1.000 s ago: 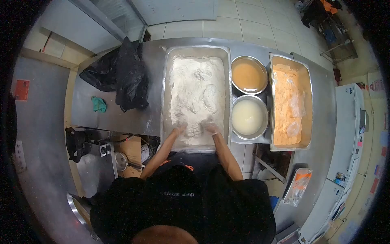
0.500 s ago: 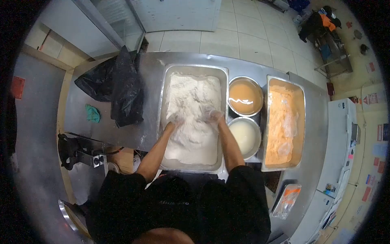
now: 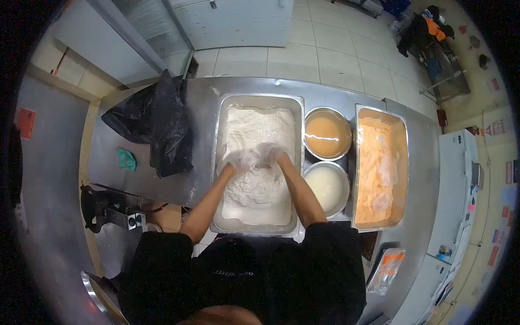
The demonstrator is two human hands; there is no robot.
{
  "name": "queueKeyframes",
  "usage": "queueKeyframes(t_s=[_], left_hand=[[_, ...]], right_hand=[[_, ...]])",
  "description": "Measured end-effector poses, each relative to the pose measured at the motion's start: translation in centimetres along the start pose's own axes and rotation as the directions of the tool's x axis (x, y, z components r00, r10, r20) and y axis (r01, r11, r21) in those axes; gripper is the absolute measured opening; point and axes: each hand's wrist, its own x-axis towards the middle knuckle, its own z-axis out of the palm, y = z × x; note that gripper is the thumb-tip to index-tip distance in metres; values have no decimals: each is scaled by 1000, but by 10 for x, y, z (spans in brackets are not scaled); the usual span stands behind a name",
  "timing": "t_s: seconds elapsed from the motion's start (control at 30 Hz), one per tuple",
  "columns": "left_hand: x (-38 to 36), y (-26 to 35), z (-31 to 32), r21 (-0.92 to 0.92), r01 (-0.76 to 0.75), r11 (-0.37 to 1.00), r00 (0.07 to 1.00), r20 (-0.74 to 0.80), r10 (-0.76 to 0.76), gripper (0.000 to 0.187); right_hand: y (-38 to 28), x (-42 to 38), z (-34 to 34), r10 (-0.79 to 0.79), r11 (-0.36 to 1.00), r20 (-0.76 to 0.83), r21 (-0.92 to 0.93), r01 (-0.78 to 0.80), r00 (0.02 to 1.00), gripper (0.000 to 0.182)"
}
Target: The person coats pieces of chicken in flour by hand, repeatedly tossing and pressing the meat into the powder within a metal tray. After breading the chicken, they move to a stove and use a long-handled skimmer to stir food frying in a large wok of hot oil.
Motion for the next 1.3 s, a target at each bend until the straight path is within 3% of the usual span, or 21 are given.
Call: queueKeyframes(t_s=[0.03, 0.13, 0.23, 0.43, 0.53, 0.7, 0.77, 0.8, 0.83, 0.87, 0.9, 0.93, 0.97, 1.0, 1.03, 1.07, 1.13, 1.17, 1.2, 1.23, 1.3], left_hand=[[-13, 13, 13, 214, -90, 973, 993, -50, 103, 42], [-60, 29, 59, -69, 52, 996, 925, -373, -74, 39], [-22, 3, 134, -137, 68, 988, 998, 26, -65, 46], [-28, 16, 72, -440, 208, 873, 978, 93, -186, 51], [-41, 12, 40, -553, 210, 806, 978, 125, -169, 54], [-88, 18, 104, -248, 164, 955, 986, 81, -149, 59], [-91, 26, 154, -48, 160, 986, 987, 29, -158, 61], [-88, 28, 165, -8, 167, 986, 986, 21, -167, 62], [-92, 36, 157, 44, 187, 981, 982, 32, -189, 62], [-97, 46, 143, -322, 287, 902, 955, 21, -296, 60], [-101, 60, 118, -642, 335, 690, 917, 55, -395, 57], [-105, 72, 90, -866, 326, 379, 875, 124, -468, 55], [-110, 78, 66, -966, 260, 18, 834, 215, -509, 52], [-116, 79, 43, -991, 45, -128, 925, 90, -370, 56], [-118, 77, 28, -942, -143, -303, 967, -68, -246, 60], [-102, 57, 40, -912, -66, -405, 988, -2, -156, 62], [-63, -2, 84, -810, 102, -577, 995, 97, 39, 65], [-67, -12, 89, -989, 121, -89, 993, 121, 4, 63], [-80, -7, 78, -930, 170, 325, 985, 153, -76, 62], [-90, -3, 77, -769, 207, 605, 978, 155, -138, 61], [-112, 13, 91, -463, 194, 865, 980, 122, -155, 59]], right_hand=[[1, -24, 15, 24, 996, -121, 85, -13, 992, 64], [-11, -61, 71, 201, 956, -360, 276, -102, 911, 62], [-28, -57, 112, 379, 887, -485, 434, -159, 788, 59], [-30, -62, 127, 433, 792, -602, 610, 35, 671, 53], [-28, -85, 107, 428, 800, -575, 600, 4, 697, 50], [-86, -128, 74, 499, 836, -102, 318, -447, 860, 48], [-101, -121, 108, 561, 823, -175, 222, -523, 809, 53], [-95, -98, 155, 568, 823, -364, 228, -521, 738, 57], [-81, -84, 175, 480, 877, -435, 214, -431, 762, 59], [-67, -70, 195, 385, 922, -501, 186, -338, 775, 62], [-48, -66, 200, 199, 977, -445, 156, -144, 873, 63], [-38, -64, 202, 1, 988, -382, 143, 58, 924, 65], [-45, -61, 194, 28, 883, -494, 420, 210, 869, 63], [-60, -61, 177, 93, 683, -586, 626, 377, 805, 61], [-73, -69, 155, 126, 625, -628, 652, 430, 768, 57], [-88, -79, 132, 159, 565, -667, 666, 486, 728, 53], [-101, -98, 94, 79, 817, -701, 453, 357, 708, 46], [-98, -102, 82, 55, 871, -693, 385, 305, 718, 44], [-91, -111, 82, 38, 905, -670, 338, 259, 742, 41], [-81, -113, 89, 38, 931, -640, 302, 206, 767, 39], [-69, -118, 126, 76, 975, -568, 215, 58, 820, 34]])
